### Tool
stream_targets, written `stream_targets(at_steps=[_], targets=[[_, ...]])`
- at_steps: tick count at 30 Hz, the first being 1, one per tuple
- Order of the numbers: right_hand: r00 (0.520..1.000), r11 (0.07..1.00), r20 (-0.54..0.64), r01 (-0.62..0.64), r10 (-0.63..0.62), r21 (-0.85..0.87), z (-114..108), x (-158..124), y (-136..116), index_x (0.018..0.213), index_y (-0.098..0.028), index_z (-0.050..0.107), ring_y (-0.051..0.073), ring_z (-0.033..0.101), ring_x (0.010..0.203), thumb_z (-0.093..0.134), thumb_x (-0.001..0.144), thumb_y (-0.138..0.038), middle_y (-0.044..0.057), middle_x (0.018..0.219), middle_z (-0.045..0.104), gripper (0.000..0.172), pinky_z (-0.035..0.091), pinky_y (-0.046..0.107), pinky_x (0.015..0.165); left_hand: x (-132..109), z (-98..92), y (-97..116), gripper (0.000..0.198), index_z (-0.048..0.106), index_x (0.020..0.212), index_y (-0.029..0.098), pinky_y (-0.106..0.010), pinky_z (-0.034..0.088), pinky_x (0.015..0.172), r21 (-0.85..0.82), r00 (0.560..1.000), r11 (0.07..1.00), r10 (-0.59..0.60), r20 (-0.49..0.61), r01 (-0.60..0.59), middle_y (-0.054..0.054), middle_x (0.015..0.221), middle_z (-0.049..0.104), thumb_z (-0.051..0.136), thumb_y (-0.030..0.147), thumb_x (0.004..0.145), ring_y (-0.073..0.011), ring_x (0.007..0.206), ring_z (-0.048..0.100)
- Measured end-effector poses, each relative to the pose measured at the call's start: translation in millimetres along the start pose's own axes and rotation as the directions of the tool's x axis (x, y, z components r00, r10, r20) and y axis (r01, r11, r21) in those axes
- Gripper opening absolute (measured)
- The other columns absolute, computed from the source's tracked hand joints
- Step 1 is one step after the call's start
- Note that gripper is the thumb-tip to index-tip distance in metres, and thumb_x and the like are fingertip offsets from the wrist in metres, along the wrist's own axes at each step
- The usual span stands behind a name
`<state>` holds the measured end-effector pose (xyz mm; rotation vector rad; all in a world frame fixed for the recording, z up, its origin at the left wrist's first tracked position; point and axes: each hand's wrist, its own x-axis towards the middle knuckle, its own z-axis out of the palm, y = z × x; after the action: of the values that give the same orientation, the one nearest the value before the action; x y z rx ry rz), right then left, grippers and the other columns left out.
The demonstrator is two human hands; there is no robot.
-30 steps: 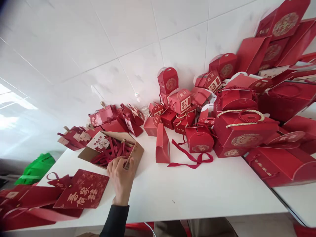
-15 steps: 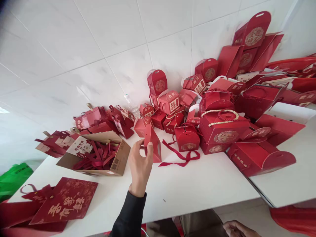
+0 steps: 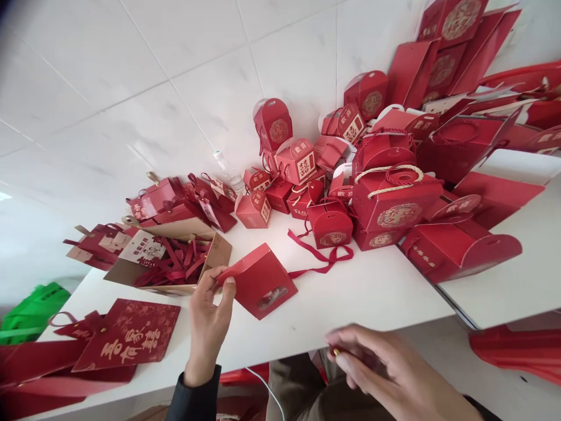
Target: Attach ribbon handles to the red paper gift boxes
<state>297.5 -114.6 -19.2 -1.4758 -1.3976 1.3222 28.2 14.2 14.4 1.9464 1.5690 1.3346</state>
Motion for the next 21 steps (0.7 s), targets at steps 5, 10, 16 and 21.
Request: stream_targets(at_steps=[5,10,16,21], targets=[[0.855,0.847,-0.028,0.507,-0.517,-0.157,24,73,-48,0.117,-0.025,0.070,0.017,0.077,0.102,0.052,0.104,-0.031,0.007,0.127,0.075,0.023,0.063,0.021,0.081,0,3.0,3,0.018,0.069,0.109,0.023,-0.027,0.054,0.085,-0.066,0.998,0.998,0.020,0.059,-0.016,-0.004,0.103,0.074,0.057,0.027,0.097,-0.0172,0.097,0.069],[0.799,0.788,-0.034,0.583,-0.600,-0.199,50,111,-50,0.122,-0.022,0.066,0.017,0.077,0.099,0.050,0.104,-0.022,0.007,0.122,0.077,0.025,0.063,0.028,0.087,1,7.4,5,0.014,0.070,0.102,0.024,-0.025,0.054,0.082,-0.195,0.992,0.980,-0.003,0.123,0.027,-0.001,0.099,0.073,0.058,0.025,0.096,-0.0155,0.091,0.068],[0.802,0.788,-0.023,0.581,-0.597,-0.204,43,108,-54,0.120,-0.023,0.070,0.017,0.074,0.107,0.053,0.103,-0.018,0.005,0.123,0.076,0.025,0.060,0.028,0.092,1,22.9,5,0.018,0.069,0.100,0.021,-0.024,0.055,0.079,-0.266,0.994,0.958,-0.098,0.055,0.109,-0.003,0.094,0.074,0.067,0.038,0.095,-0.0154,0.086,0.070],[0.808,0.799,-0.066,0.562,-0.586,-0.211,24,91,-66,0.121,-0.026,0.072,0.009,0.071,0.073,0.054,0.105,-0.022,0.000,0.102,0.076,0.025,0.059,0.017,0.068,-5,18.3,4,0.016,0.073,0.096,0.021,-0.021,0.056,0.074,-0.329,0.988,0.933,-0.117,0.102,0.144,-0.002,0.090,0.076,0.069,0.036,0.094,-0.0145,0.082,0.071]])
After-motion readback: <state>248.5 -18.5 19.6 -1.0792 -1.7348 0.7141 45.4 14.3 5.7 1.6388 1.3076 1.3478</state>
